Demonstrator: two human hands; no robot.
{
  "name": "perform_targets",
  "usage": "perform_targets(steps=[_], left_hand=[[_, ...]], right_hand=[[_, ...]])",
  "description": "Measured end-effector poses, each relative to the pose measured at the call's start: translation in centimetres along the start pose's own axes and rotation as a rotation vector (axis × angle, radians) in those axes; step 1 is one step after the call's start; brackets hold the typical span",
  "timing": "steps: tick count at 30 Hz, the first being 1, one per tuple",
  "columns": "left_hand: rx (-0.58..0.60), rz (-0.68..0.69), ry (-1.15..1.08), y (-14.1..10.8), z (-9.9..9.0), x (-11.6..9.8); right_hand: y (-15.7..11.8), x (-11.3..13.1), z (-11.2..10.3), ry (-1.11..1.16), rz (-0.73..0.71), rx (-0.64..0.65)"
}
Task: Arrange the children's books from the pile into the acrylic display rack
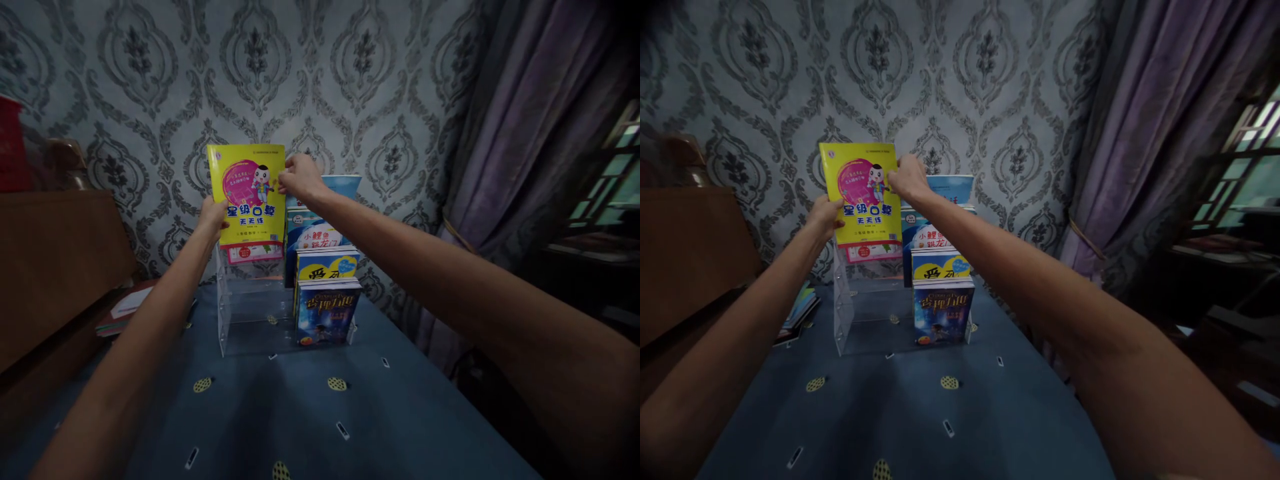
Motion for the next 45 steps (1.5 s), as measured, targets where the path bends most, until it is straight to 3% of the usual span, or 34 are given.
perform_targets(steps=[3, 8, 10, 15, 22, 29, 40, 45], left_hand=[[0.022, -0.026, 0.004, -0.8, -0.1, 0.2], [0.233, -0.206, -0.034, -3.4, -0.1, 2.6], [0.261, -0.270, -0.054, -4.3, -0.2, 3.5], [0.231, -0.277, -0.086, -4.4, -0.2, 3.8], [0.216, -0.158, -0.118, -4.2, -0.1, 2.8], [0.251, -0.219, -0.100, -4.7, -0.1, 4.4], [0.217, -0.265, -0.142, -4.0, -0.2, 4.7], [0.209, -0.259, -0.141, -4.3, -0.1, 4.4]], right_hand=[[-1.0, 0.2, -0.1, -0.089, 0.047, 0.055], [-3.3, 2.3, -0.6, -0.255, -0.017, 0.130], [-4.2, 3.0, -0.5, -0.294, -0.029, 0.159], [-6.3, 4.3, 0.1, -0.352, -0.077, 0.224], [-9.0, 6.3, -0.2, -0.306, -0.194, 0.248], [-11.6, 7.2, -0.9, -0.225, -0.138, 0.255], [-21.6, 6.1, 1.0, -0.200, -0.133, 0.533], [-25.0, 4.7, 1.7, -0.231, -0.052, 0.640]])
Point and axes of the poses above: each hand's wrist, its own y-axis towards the middle knuckle, its own z-axis out of the palm, x = y × z, the point moved 9 cm from there along y, towards the middle knuckle, and after that the axes turned 4 degrees about -z, right-handed, at the moved point
